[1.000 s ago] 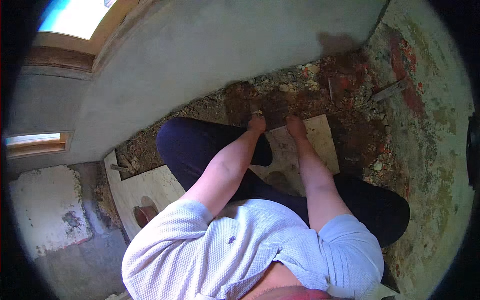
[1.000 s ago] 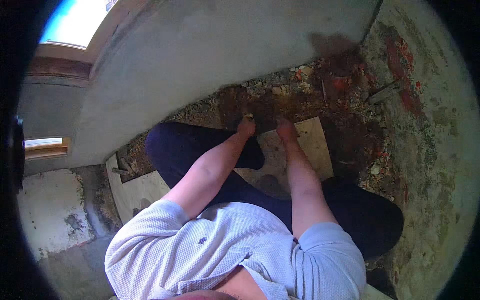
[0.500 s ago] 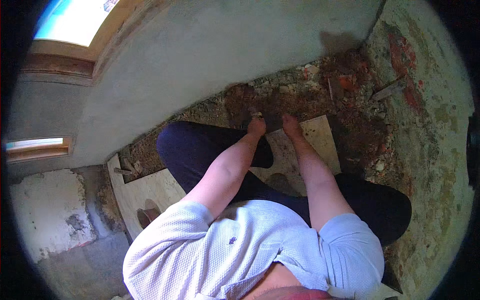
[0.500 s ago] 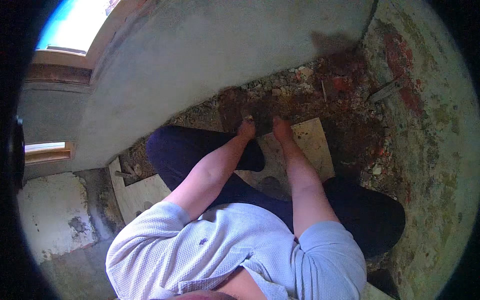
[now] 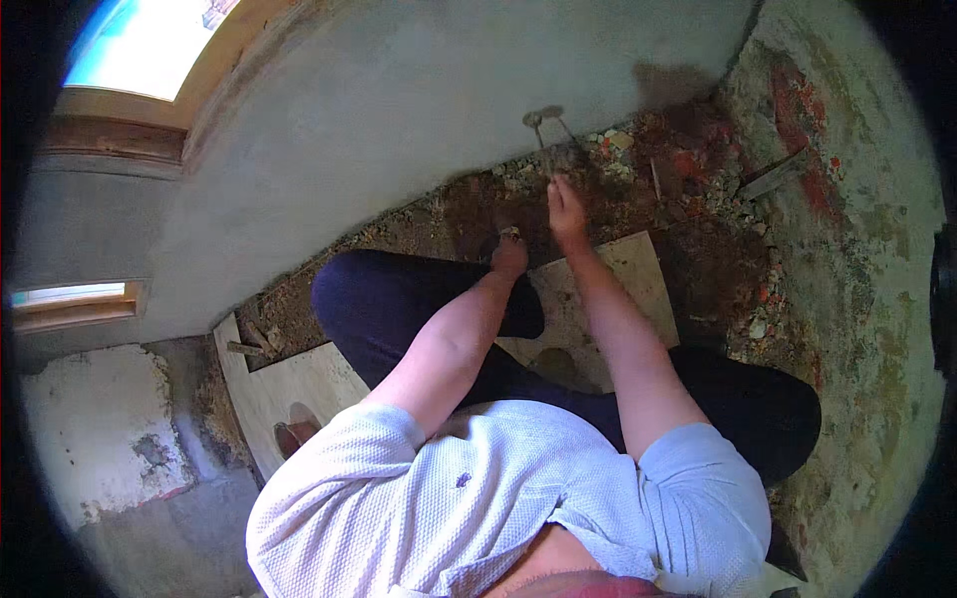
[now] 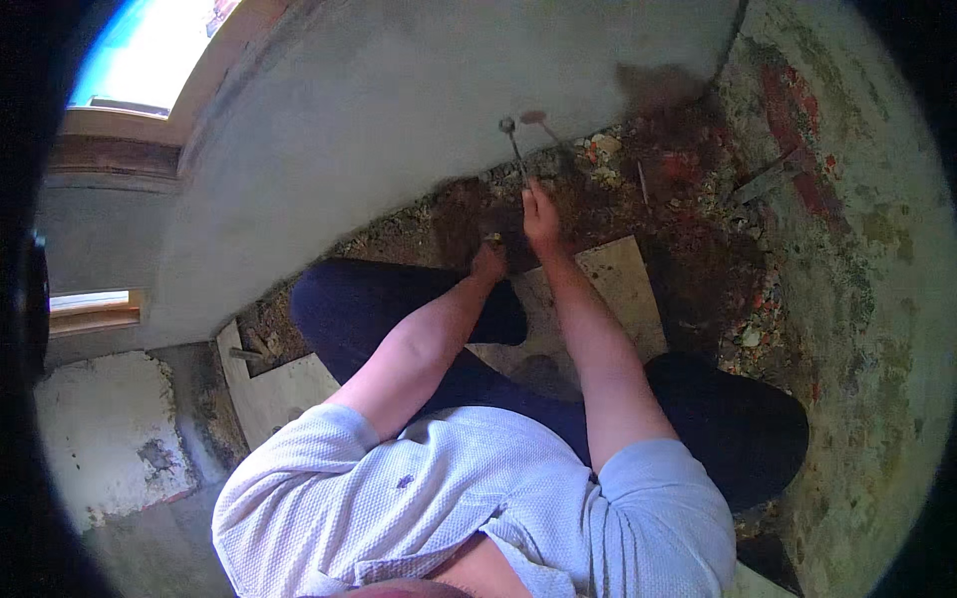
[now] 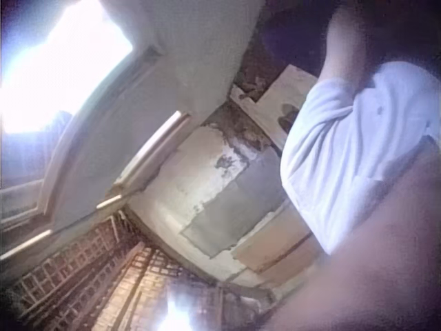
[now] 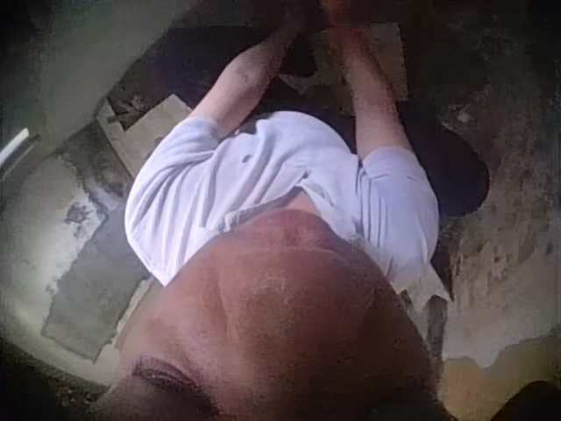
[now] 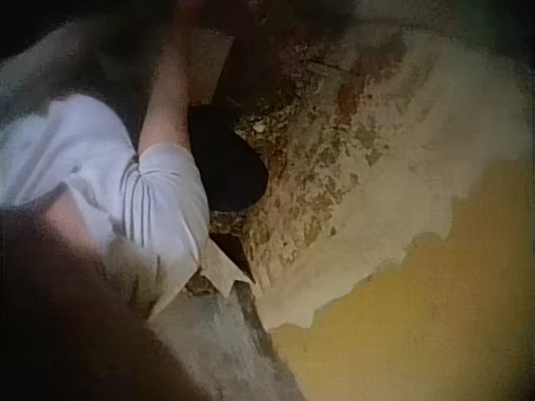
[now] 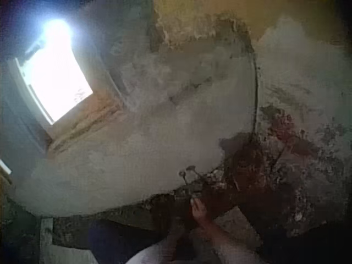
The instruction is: Scraping and repairing the base of a wall using a hammer and a screwdriver/scraper tool.
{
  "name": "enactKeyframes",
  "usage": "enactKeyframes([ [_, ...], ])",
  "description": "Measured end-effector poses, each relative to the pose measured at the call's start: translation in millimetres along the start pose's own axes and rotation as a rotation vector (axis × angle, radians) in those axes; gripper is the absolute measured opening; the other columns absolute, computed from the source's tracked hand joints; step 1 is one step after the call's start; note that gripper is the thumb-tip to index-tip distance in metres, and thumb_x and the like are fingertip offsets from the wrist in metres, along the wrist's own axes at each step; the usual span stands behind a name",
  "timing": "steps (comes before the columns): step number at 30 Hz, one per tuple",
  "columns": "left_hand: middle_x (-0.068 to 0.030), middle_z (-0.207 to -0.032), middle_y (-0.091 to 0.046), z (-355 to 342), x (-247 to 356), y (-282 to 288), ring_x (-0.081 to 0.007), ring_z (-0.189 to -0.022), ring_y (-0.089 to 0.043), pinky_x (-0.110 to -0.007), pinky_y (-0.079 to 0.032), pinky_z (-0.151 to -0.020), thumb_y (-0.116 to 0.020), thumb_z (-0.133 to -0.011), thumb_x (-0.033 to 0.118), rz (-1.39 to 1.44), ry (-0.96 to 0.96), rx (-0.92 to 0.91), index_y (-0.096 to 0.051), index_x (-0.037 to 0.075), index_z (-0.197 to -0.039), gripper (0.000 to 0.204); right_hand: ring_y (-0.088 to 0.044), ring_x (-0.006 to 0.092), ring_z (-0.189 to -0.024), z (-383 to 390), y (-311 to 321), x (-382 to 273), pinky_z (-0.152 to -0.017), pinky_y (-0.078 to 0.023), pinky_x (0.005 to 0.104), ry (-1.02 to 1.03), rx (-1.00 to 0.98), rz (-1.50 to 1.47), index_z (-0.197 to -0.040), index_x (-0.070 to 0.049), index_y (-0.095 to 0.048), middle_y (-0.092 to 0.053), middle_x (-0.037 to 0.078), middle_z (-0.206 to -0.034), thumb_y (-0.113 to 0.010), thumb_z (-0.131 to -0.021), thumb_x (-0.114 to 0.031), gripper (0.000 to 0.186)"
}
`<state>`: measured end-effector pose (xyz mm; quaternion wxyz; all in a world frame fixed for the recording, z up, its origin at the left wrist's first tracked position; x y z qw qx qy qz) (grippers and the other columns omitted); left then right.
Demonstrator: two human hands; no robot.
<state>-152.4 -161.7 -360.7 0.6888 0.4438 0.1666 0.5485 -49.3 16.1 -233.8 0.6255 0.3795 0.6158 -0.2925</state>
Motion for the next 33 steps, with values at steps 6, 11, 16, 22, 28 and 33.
enactKeyframes([
  [6,-0.0250,-0.123,-0.058,20,13,1,-0.0422,-0.111,-0.060,-0.050,-0.048,-0.093,-0.045,-0.099,0.038,0.206,0.212,-0.036,-0.044,-0.002,-0.128,0.049,-0.059,0.0402,-0.111,78,26,148,-0.097,-0.045,0.0439,-0.471,-0.318,0.626,-0.128,-0.007,-0.059,-0.061,0.023,-0.122,-0.045,-0.100,-0.038,0.044],
  [11,-0.0251,-0.124,-0.058,21,3,10,-0.0407,-0.114,-0.058,-0.049,-0.048,-0.095,-0.045,-0.099,0.039,0.213,0.171,0.063,-0.043,-0.003,-0.134,0.054,-0.058,0.0388,-0.114,8,3,45,-0.097,-0.044,0.0436,-0.196,-0.173,0.264,-0.129,-0.006,-0.058,-0.061,0.023,-0.122,-0.045,-0.100,-0.044,0.050],
  [16,-0.0244,-0.122,-0.060,11,-18,19,-0.0402,-0.113,-0.059,-0.048,-0.047,-0.095,-0.048,-0.097,0.039,0.096,0.218,0.089,-0.043,-0.002,-0.133,0.055,-0.058,0.0320,-0.117,-17,-12,-59,-0.098,-0.043,0.0370,0.001,-0.100,-0.014,-0.132,-0.001,-0.053,-0.062,0.020,-0.124,-0.048,-0.101,-0.036,0.047],
  [22,-0.0247,-0.121,-0.059,33,49,7,-0.0410,-0.110,-0.059,-0.049,-0.048,-0.093,-0.043,-0.100,0.036,0.277,0.143,0.020,-0.044,-0.003,-0.131,0.050,-0.060,0.0359,-0.112,58,34,147,-0.096,-0.045,0.0411,-0.070,-0.255,0.578,-0.135,-0.005,-0.051,-0.065,0.019,-0.115,-0.043,-0.102,-0.029,0.041],
  [28,-0.0270,-0.121,-0.058,24,6,1,-0.0414,-0.111,-0.058,-0.050,-0.048,-0.091,-0.043,-0.100,0.037,0.167,0.151,0.052,-0.044,-0.005,-0.129,0.051,-0.059,0.0412,-0.109,24,16,69,-0.093,-0.047,0.0463,-0.284,-0.220,0.420,-0.124,-0.004,-0.059,-0.063,0.022,-0.117,-0.046,-0.099,-0.034,0.041],
  [33,-0.0275,-0.117,-0.060,-11,-29,-5,-0.0418,-0.109,-0.059,-0.051,-0.048,-0.092,-0.045,-0.099,0.038,0.223,0.180,0.052,-0.047,-0.002,-0.130,0.050,-0.054,0.0366,-0.122,-34,3,-53,-0.103,-0.041,0.0433,0.005,-0.051,0.155,-0.135,-0.005,-0.052,-0.058,0.019,-0.130,-0.044,-0.102,-0.039,0.048],
])
Point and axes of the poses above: each hand's wrist, its own z-axis away from the middle knuckle, its own y-axis out of the back of the hand, x = y × z, the point moved 8 cm from there along -z, towards the middle knuckle
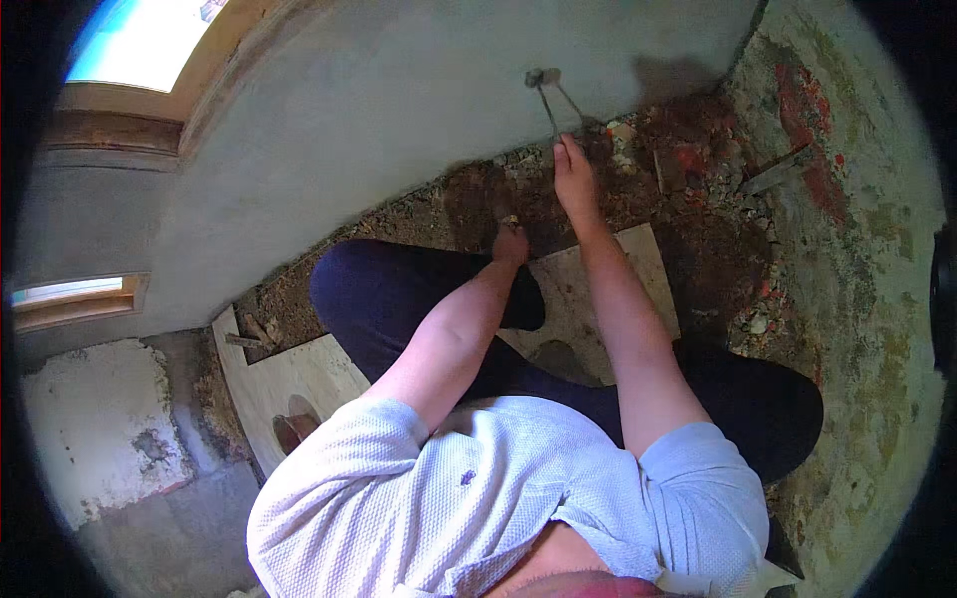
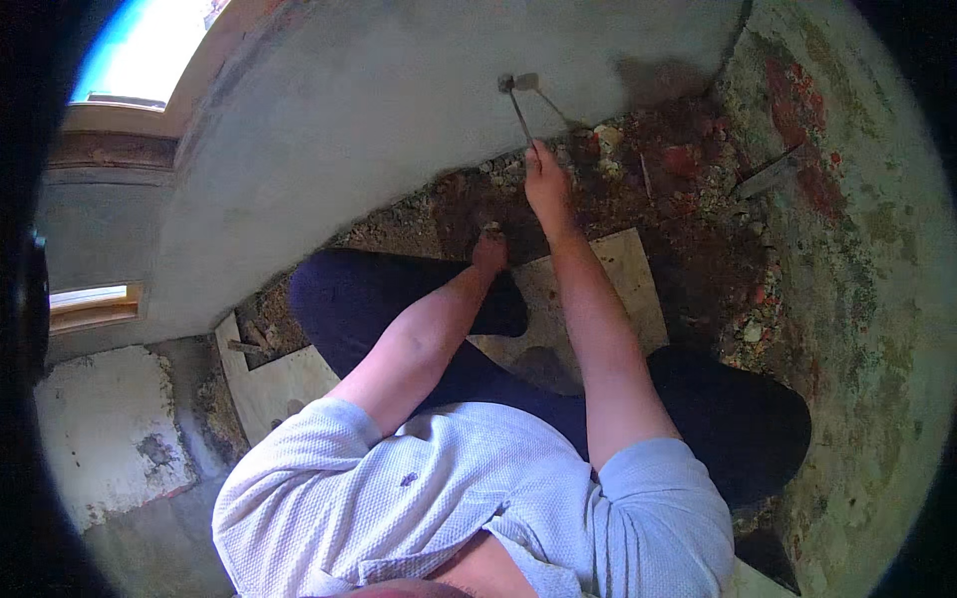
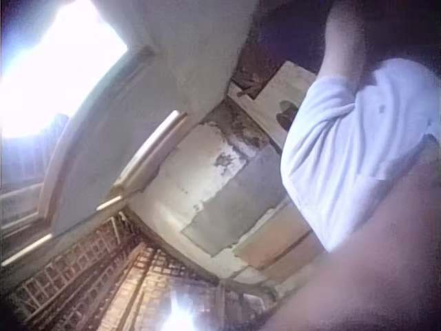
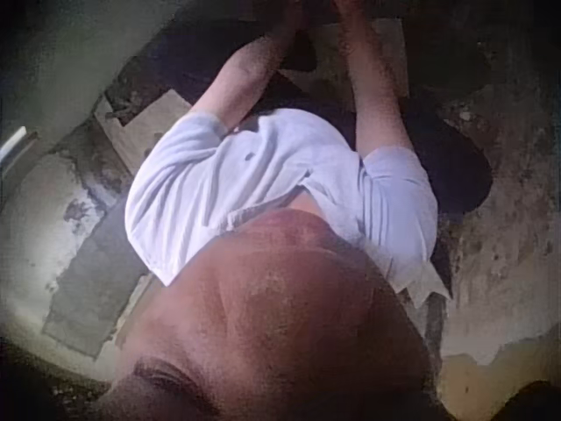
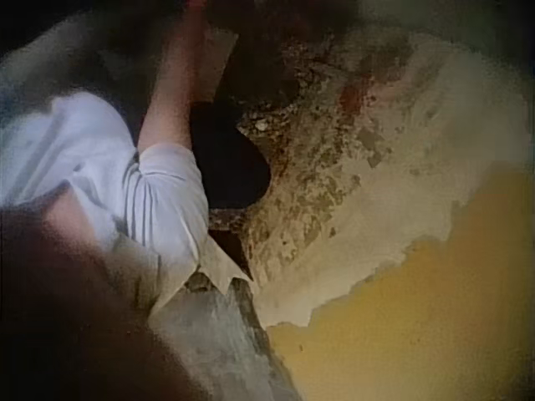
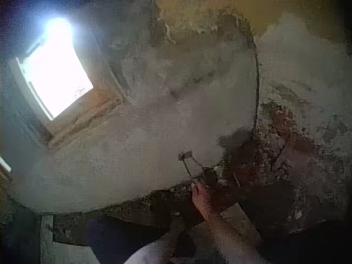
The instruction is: Scraping and repairing the base of a wall using a hammer and a screwdriver/scraper tool.
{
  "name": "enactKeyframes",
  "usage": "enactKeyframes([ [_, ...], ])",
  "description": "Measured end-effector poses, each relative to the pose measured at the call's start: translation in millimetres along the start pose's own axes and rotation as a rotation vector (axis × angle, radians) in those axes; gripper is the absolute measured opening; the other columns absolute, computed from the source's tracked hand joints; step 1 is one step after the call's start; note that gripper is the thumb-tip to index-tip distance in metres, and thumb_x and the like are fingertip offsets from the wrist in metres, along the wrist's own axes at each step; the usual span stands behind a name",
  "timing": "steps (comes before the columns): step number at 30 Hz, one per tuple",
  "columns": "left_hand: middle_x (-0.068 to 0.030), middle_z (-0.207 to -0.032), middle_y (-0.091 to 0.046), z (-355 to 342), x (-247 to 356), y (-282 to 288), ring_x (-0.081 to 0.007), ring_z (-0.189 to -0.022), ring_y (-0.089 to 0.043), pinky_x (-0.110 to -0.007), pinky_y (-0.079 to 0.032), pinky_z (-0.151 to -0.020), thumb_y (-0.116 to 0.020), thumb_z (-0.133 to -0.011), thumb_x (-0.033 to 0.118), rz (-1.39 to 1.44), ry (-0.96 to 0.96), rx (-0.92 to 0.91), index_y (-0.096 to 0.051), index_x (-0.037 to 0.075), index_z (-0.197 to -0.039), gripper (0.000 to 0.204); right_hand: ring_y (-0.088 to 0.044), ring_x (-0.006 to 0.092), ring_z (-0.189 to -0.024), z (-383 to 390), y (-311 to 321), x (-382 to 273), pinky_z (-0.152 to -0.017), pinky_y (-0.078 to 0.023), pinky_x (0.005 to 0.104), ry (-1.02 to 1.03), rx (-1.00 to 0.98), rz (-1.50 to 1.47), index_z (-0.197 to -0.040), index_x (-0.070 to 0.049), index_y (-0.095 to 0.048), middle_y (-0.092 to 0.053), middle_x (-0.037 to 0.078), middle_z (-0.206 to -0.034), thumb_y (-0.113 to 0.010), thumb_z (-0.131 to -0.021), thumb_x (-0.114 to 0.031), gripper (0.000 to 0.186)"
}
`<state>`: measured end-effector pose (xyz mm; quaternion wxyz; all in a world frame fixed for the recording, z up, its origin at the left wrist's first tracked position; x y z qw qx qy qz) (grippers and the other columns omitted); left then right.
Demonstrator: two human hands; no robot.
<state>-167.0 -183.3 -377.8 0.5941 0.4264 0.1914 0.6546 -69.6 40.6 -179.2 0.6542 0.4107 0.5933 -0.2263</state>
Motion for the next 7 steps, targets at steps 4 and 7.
enactKeyframes([
  [4,-0.0276,-0.117,-0.060,34,48,-12,-0.0420,-0.109,-0.059,-0.051,-0.046,-0.094,-0.050,-0.096,0.038,0.072,-0.089,-0.022,-0.047,-0.001,-0.128,0.051,-0.051,0.0349,-0.126,27,22,56,-0.106,-0.038,0.0420,0.011,0.151,-0.082,-0.135,0.002,-0.049,-0.056,0.022,-0.131,-0.042,-0.104,-0.036,0.050],
  [7,-0.0283,-0.124,-0.057,29,28,9,-0.0428,-0.114,-0.057,-0.051,-0.044,-0.096,-0.056,-0.092,0.040,0.038,-0.009,0.014,-0.045,0.002,-0.134,0.058,-0.040,0.0350,-0.135,61,-2,63,-0.110,-0.033,0.0419,0.030,-0.009,-0.072,-0.141,0.004,-0.041,-0.043,0.022,-0.144,-0.041,-0.104,-0.037,0.055],
])
Point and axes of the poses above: each hand's wrist, its own z-axis away from the middle knuckle, its own y-axis out of the back of the hand, x = y × z, the point moved 8 cm from there along -z, towards the middle knuckle
